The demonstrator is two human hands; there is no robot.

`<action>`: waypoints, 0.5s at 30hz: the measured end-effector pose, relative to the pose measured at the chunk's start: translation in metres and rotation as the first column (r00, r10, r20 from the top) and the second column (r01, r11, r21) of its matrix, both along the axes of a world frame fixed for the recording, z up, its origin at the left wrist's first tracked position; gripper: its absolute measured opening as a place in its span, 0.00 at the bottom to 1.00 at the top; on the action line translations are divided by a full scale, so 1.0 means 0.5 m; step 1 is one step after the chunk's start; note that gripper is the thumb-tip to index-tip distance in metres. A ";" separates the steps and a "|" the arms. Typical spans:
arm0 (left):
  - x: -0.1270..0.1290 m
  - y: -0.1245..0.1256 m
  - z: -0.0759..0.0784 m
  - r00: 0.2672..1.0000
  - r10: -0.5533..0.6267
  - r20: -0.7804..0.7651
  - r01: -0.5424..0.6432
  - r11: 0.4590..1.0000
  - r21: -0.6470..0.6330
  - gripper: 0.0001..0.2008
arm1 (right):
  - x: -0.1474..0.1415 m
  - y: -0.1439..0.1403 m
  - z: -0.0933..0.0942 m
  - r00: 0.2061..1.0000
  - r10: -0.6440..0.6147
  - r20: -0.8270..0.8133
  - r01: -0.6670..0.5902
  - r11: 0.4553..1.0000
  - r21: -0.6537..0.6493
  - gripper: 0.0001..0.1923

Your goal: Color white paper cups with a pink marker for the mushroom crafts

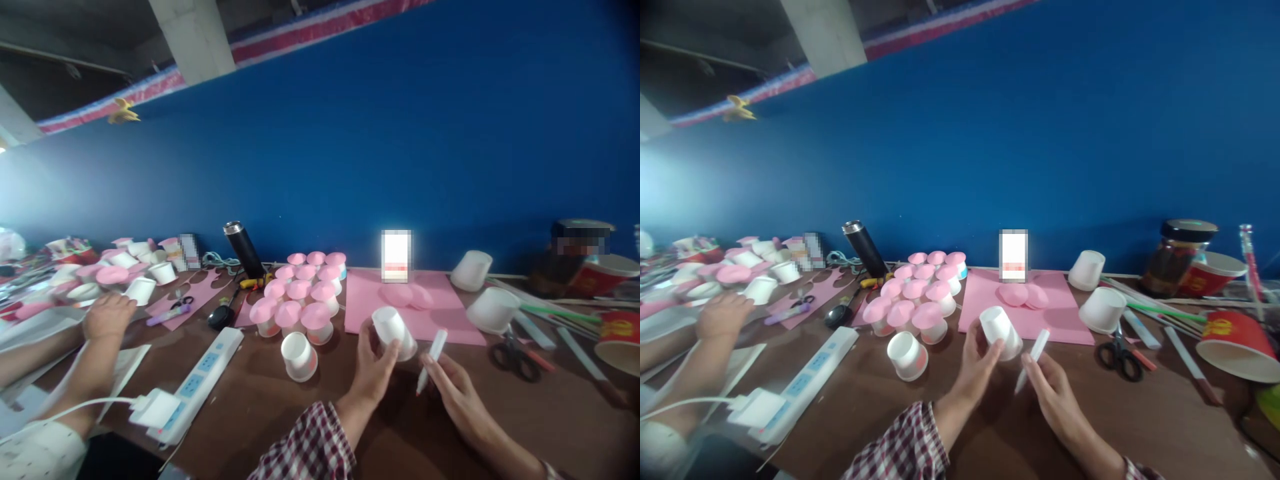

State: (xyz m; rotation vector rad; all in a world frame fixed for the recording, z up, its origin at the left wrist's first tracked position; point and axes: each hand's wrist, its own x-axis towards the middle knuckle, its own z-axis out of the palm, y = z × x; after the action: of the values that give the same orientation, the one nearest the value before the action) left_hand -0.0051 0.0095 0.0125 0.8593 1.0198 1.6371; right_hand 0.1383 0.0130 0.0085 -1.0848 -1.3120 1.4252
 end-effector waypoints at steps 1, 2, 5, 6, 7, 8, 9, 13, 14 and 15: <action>0.001 -0.001 0.001 1.000 0.001 -0.024 -0.001 1.000 0.001 0.25 | 0.001 0.001 -0.003 1.000 -0.004 0.003 0.004 1.000 0.001 0.20; 0.003 -0.003 0.000 1.000 0.004 -0.030 -0.003 1.000 0.022 0.26 | 0.002 0.003 -0.007 1.000 -0.006 0.003 0.006 1.000 0.005 0.20; 0.006 -0.008 -0.007 0.997 0.008 -0.071 -0.006 0.999 0.033 0.27 | 0.005 0.009 -0.018 1.000 -0.024 0.004 0.024 0.999 0.029 0.17; 0.006 -0.009 -0.010 0.994 0.015 -0.106 -0.014 1.000 0.017 0.27 | 0.005 0.011 -0.021 0.999 -0.030 0.010 0.030 0.999 0.026 0.17; 0.006 -0.010 -0.013 0.992 0.027 -0.122 -0.026 1.000 0.011 0.28 | 0.005 0.012 -0.022 0.999 -0.031 0.016 0.031 0.999 0.015 0.17; 0.006 -0.011 -0.015 0.993 0.020 -0.118 -0.020 1.000 0.005 0.28 | 0.006 0.013 -0.022 0.999 -0.026 0.025 0.026 1.000 -0.002 0.18; 0.005 -0.011 -0.017 0.995 0.001 -0.102 -0.001 1.000 0.000 0.28 | 0.005 0.013 -0.019 0.999 -0.032 0.039 0.032 0.999 -0.014 0.18; 0.003 -0.012 -0.009 0.994 -0.046 -0.095 0.045 0.999 -0.014 0.29 | 0.000 0.013 0.012 0.994 -0.076 0.074 0.079 0.996 -0.041 0.17; 0.003 -0.013 -0.006 0.994 -0.045 -0.105 0.042 0.999 -0.023 0.28 | -0.001 0.013 0.021 0.994 -0.068 0.081 0.073 0.995 -0.066 0.17; 0.003 -0.013 -0.002 0.992 -0.043 -0.115 0.038 0.998 -0.041 0.28 | -0.003 0.014 0.029 0.995 -0.051 0.084 0.058 0.995 -0.081 0.17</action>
State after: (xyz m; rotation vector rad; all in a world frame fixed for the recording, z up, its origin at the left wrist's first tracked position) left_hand -0.0034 0.0028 0.0113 0.9524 1.1034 1.5433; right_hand 0.1368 0.0199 0.0230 -1.2373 -1.2797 1.4189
